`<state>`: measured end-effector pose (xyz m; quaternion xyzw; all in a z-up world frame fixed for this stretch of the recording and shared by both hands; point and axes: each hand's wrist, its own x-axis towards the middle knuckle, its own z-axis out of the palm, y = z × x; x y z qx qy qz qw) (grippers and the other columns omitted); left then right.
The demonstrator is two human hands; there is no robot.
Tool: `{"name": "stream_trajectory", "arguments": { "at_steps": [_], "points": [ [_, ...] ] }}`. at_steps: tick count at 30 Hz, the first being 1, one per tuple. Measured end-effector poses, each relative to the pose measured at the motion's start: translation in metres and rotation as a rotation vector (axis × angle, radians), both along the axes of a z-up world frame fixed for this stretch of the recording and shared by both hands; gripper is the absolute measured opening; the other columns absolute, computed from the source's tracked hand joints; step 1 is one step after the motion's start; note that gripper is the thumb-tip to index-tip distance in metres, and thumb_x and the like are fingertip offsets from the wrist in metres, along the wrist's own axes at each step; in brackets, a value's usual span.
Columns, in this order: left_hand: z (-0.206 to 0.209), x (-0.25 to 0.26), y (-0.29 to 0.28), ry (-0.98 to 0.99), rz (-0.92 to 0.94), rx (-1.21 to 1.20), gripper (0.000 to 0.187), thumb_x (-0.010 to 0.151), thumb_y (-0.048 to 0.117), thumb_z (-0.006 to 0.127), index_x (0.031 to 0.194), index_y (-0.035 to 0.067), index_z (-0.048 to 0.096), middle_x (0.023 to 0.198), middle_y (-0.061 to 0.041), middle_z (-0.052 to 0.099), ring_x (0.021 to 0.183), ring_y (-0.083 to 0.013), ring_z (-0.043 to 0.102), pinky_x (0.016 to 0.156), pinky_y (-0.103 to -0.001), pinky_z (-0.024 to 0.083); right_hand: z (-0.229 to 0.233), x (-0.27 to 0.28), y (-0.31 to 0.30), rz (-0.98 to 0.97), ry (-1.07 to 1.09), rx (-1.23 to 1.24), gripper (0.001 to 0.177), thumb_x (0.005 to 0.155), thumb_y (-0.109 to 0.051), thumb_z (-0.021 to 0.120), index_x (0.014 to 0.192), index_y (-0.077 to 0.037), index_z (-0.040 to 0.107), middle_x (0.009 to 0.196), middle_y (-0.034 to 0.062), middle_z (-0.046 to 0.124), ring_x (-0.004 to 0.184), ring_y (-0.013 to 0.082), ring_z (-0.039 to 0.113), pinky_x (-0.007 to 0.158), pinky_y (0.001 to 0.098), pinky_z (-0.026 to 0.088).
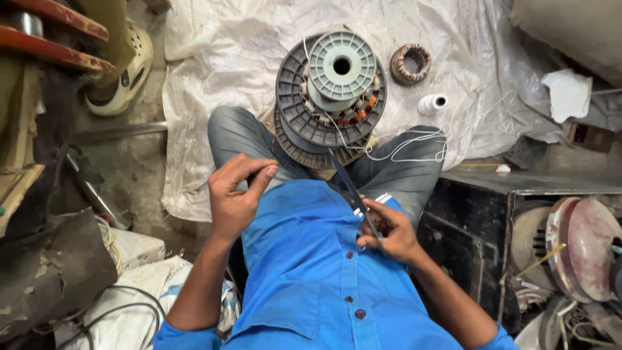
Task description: The person sits on the floor and works on a motor stator, using scissors to cut copper wire and white thread. They manipulate the wire and thread around the stator slots, occasionally using a knife to adjust the components.
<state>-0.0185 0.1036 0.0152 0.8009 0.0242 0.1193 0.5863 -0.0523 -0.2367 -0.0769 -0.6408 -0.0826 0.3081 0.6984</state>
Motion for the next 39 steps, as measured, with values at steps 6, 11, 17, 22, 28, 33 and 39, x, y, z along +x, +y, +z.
{"name": "stream_trajectory", "arguments": {
  "at_steps": [6,11,17,22,28,33,39],
  "points": [
    [0.003,0.008,0.003,-0.071,-0.009,0.057,0.011,0.090,-0.001,0.080,0.100,0.001,0.076,0.078,-0.006,0.066,0.063,-0.0121,0.057,0.056,-0.027,0.044,0.017,0.022,0.020,0.154,-0.349,-0.288,0.089,0.066,-0.036,0.096,0.140,-0.001,0.061,0.077,-0.0013,0.056,0.064,0.0063,0.047,0.056,0.0245,0.040],
    [0.005,0.011,0.005,-0.182,-0.074,0.235,0.014,0.085,-0.003,0.082,0.097,0.002,0.075,0.078,-0.007,0.063,0.066,-0.0182,0.059,0.060,-0.032,0.045,0.032,0.034,0.035,0.167,-0.391,-0.348,0.093,0.064,-0.038,0.096,0.141,-0.001,0.060,0.071,-0.0005,0.050,0.059,0.0077,0.044,0.052,0.0262,0.037],
    [0.001,0.012,0.003,-0.200,-0.110,0.317,0.018,0.080,-0.004,0.082,0.095,0.001,0.074,0.077,-0.007,0.061,0.066,-0.0220,0.059,0.061,-0.036,0.045,0.038,0.043,0.039,0.153,-0.388,-0.363,0.089,0.064,-0.038,0.095,0.139,-0.004,0.062,0.067,-0.0009,0.048,0.058,0.0080,0.044,0.051,0.0269,0.038],
    [0.001,0.013,0.002,-0.211,-0.118,0.340,0.016,0.079,-0.001,0.084,0.089,0.001,0.071,0.075,-0.008,0.060,0.065,-0.0226,0.058,0.060,-0.037,0.045,0.040,0.049,0.041,0.155,-0.428,-0.424,0.084,0.064,-0.035,0.096,0.137,-0.007,0.065,0.063,-0.0002,0.044,0.055,0.0075,0.043,0.050,0.0266,0.039],
    [0.003,0.013,0.000,-0.191,-0.127,0.329,0.014,0.082,-0.001,0.083,0.088,0.001,0.071,0.076,-0.008,0.061,0.066,-0.0231,0.059,0.062,-0.037,0.046,0.035,0.045,0.037,0.142,-0.373,-0.400,0.081,0.064,-0.032,0.096,0.135,-0.007,0.066,0.061,0.0010,0.045,0.053,0.0073,0.041,0.048,0.0265,0.037],
    [0.004,0.014,-0.001,-0.173,-0.104,0.325,0.013,0.084,0.000,0.082,0.093,-0.001,0.072,0.076,-0.009,0.061,0.066,-0.0219,0.059,0.060,-0.035,0.045,0.023,0.041,0.029,0.145,-0.377,-0.384,0.076,0.066,-0.031,0.095,0.133,-0.006,0.068,0.062,-0.0011,0.055,0.053,0.0045,0.049,0.048,0.0249,0.041],
    [0.004,0.010,-0.005,-0.099,-0.128,0.228,0.009,0.087,0.000,0.081,0.095,0.002,0.076,0.074,-0.007,0.064,0.061,-0.0150,0.058,0.055,-0.029,0.045,0.012,0.039,-0.001,-0.050,-0.433,-0.039,0.075,0.077,-0.025,0.092,0.139,0.000,0.060,0.074,0.0010,0.061,0.066,0.0098,0.062,0.057,0.0265,0.050]
  ]
}}
